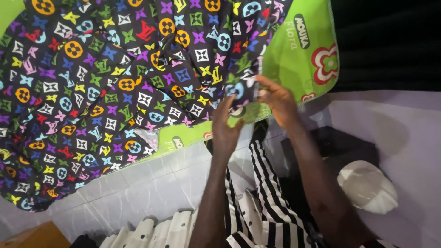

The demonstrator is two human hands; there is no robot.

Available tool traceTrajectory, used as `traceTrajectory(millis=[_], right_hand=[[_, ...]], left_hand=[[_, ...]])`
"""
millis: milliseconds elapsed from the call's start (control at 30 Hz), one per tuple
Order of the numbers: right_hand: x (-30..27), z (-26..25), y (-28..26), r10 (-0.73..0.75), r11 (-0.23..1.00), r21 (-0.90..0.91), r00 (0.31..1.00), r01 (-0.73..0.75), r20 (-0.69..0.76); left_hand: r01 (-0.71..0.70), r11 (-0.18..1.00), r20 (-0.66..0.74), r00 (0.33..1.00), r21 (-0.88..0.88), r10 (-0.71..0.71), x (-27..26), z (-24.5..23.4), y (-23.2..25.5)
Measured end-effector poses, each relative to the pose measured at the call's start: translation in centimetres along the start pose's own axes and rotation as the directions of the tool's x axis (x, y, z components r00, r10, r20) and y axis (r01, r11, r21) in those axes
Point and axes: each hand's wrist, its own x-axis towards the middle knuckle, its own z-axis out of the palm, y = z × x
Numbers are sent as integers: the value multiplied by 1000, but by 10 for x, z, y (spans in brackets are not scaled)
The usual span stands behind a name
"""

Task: The recorder puts a patterned bedsheet onto a mattress.

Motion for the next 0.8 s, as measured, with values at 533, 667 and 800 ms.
traceTrajectory(millis=[533, 667, 800], right_hand=[[-25, 57, -24, 2, 914, -394, 968, 99, 249], [-23, 42, -13, -33, 934, -338, 969, 117, 245], [3, 11, 1, 29, 966, -254, 994, -56, -108]], left_hand=[[53, 983, -106, 992, -176, -73, 35, 26, 0], [234, 954, 55, 972, -189, -228, 38, 29, -6], [136, 975, 138, 984, -178, -112, 30, 30, -18]])
